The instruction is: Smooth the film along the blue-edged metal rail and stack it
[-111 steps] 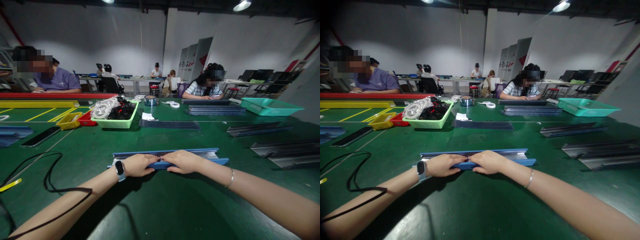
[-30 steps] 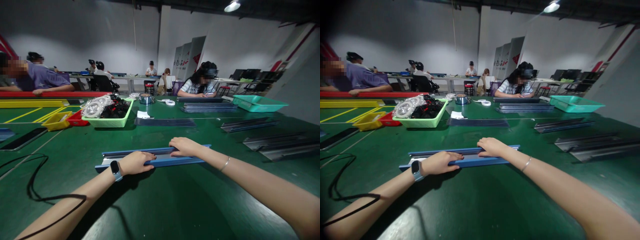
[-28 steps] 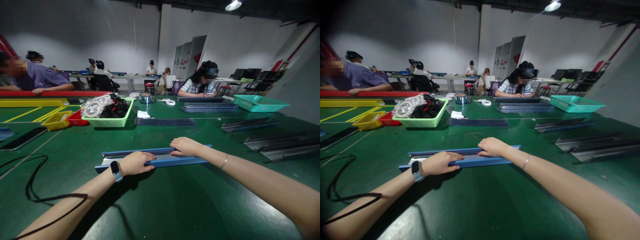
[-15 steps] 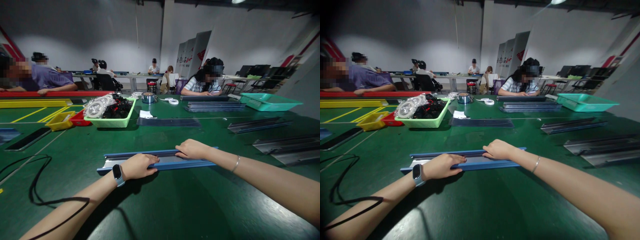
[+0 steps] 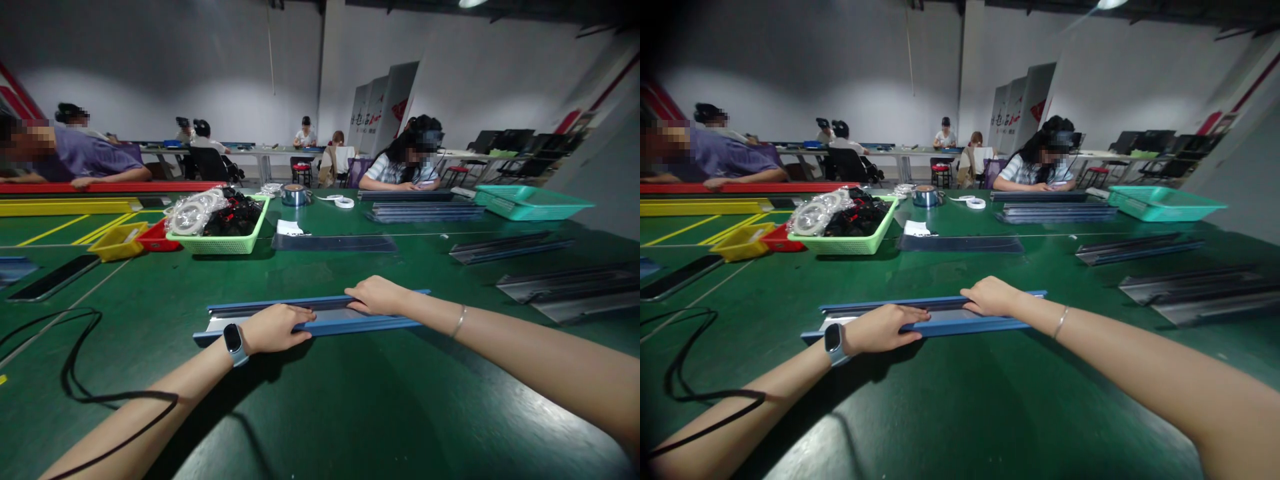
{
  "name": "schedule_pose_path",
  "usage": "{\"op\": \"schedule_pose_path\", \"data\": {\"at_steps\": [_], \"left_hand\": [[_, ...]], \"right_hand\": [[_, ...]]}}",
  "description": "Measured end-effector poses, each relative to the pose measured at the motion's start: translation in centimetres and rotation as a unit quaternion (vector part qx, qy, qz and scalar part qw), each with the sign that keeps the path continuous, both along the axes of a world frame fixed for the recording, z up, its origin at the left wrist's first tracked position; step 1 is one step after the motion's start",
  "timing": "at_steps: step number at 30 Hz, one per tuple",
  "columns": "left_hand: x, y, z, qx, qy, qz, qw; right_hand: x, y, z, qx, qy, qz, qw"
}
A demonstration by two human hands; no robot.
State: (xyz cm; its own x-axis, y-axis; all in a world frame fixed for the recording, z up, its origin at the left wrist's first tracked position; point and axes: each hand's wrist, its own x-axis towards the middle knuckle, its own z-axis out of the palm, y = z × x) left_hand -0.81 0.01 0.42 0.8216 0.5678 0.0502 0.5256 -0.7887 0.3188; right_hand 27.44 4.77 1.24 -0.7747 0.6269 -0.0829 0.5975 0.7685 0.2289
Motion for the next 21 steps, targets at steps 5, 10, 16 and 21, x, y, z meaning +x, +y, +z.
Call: {"op": "schedule_pose_path", "data": {"at_steps": [5, 10, 16, 21], "left_hand": [[0.0, -0.1, -0.1, 0.001, 0.006, 0.002, 1.000], [-0.1, -0.3, -0.2, 0.012, -0.002, 0.002, 1.000], [-0.2, -0.5, -0.2, 0.019, -0.008, 0.003, 1.000], [-0.1, -0.6, -0.2, 0.022, -0.015, 0.001, 1.000]], "right_hand": [[-0.3, -0.1, 0.6, -0.025, -0.013, 0.001, 1.000], [-1.0, 0.0, 1.1, -0.015, -0.048, -0.003, 0.999], [-1.4, -0.5, 1.1, 0.017, -0.076, 0.015, 0.997], [-1.4, -0.8, 1.0, 0.018, -0.070, 0.051, 0.996]]}}
